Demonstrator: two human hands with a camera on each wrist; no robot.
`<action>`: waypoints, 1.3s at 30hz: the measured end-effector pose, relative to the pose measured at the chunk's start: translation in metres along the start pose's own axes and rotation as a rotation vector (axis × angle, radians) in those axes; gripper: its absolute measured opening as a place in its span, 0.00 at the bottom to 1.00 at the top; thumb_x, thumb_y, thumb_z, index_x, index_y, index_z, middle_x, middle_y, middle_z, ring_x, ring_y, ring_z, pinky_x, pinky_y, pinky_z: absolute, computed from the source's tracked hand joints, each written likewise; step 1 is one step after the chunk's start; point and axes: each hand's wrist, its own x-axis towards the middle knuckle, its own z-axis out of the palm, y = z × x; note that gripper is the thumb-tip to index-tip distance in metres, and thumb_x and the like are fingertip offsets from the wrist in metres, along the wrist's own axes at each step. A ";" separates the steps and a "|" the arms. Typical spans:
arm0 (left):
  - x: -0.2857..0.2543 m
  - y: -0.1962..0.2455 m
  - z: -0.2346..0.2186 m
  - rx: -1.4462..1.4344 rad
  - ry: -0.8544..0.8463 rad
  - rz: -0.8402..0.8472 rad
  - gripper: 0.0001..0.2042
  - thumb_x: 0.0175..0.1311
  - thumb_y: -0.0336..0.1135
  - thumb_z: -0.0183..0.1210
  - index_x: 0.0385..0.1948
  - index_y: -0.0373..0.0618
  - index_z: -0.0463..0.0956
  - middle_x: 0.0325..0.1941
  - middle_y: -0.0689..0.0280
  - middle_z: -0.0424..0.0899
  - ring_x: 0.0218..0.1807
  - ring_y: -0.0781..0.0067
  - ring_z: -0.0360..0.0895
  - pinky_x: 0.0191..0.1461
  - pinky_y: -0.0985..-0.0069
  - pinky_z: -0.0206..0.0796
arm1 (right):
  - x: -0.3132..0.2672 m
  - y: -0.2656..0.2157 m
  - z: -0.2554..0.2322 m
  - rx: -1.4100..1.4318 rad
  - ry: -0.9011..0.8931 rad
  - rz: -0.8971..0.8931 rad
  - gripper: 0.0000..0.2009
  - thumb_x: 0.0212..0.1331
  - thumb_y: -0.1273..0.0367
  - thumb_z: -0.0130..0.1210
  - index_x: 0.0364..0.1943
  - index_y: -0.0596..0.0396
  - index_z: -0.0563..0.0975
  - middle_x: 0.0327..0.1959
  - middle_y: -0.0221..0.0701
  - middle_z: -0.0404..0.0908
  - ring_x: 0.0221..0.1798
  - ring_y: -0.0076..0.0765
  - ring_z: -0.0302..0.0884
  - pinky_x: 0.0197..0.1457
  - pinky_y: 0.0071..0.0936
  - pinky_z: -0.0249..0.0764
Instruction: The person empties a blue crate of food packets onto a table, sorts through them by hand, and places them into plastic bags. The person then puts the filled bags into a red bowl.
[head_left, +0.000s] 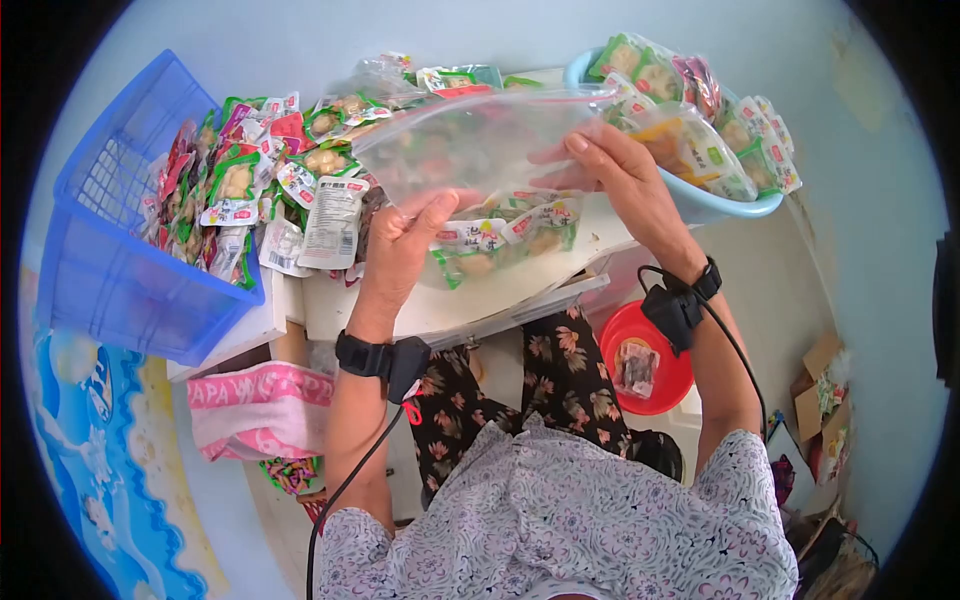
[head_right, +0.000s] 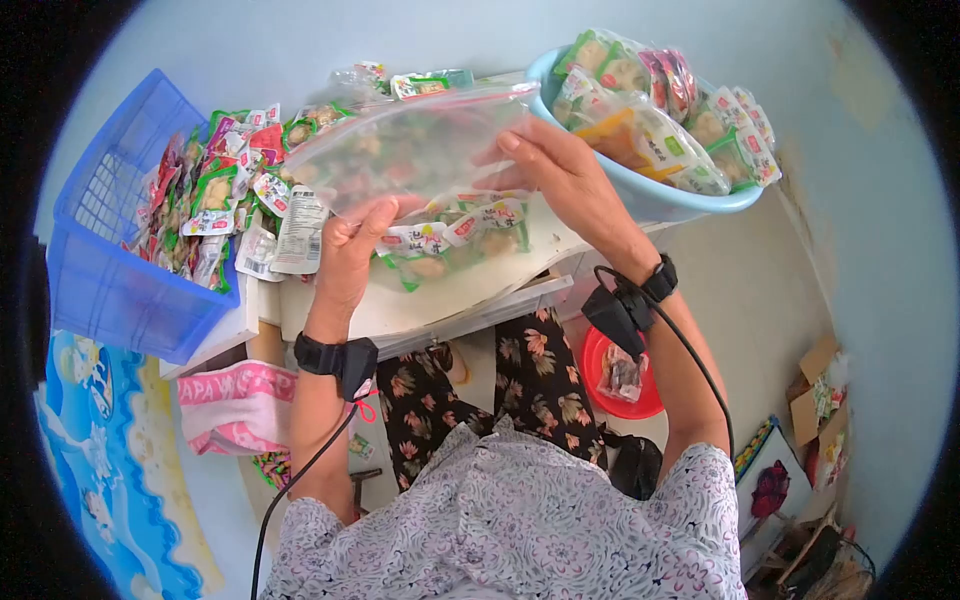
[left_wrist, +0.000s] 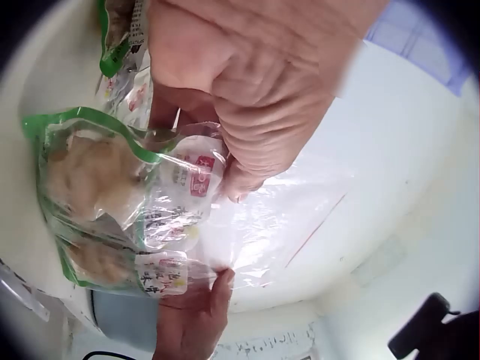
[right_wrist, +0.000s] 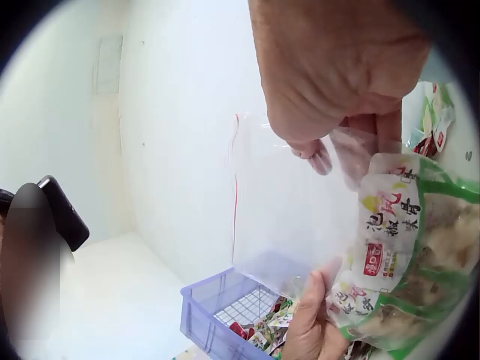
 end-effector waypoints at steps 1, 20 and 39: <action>0.000 -0.004 0.002 -0.028 0.006 0.017 0.18 0.77 0.41 0.58 0.59 0.37 0.81 0.49 0.60 0.91 0.53 0.76 0.84 0.59 0.75 0.73 | 0.000 -0.001 -0.001 -0.034 0.007 0.018 0.15 0.80 0.62 0.47 0.54 0.62 0.76 0.51 0.38 0.87 0.49 0.34 0.88 0.56 0.30 0.83; -0.018 0.011 0.015 0.670 0.472 0.351 0.37 0.63 0.33 0.69 0.75 0.39 0.63 0.47 0.62 0.81 0.49 0.67 0.77 0.54 0.68 0.70 | 0.009 0.050 -0.012 -0.453 -0.015 0.150 0.14 0.63 0.64 0.65 0.24 0.57 0.79 0.20 0.22 0.77 0.21 0.15 0.71 0.22 0.21 0.67; -0.018 -0.015 0.013 0.306 0.017 0.104 0.42 0.52 0.30 0.76 0.74 0.44 0.67 0.55 0.54 0.88 0.55 0.68 0.85 0.59 0.71 0.75 | -0.010 0.001 0.016 -0.898 0.244 -0.734 0.18 0.59 0.62 0.68 0.50 0.53 0.81 0.46 0.36 0.85 0.48 0.47 0.83 0.46 0.41 0.78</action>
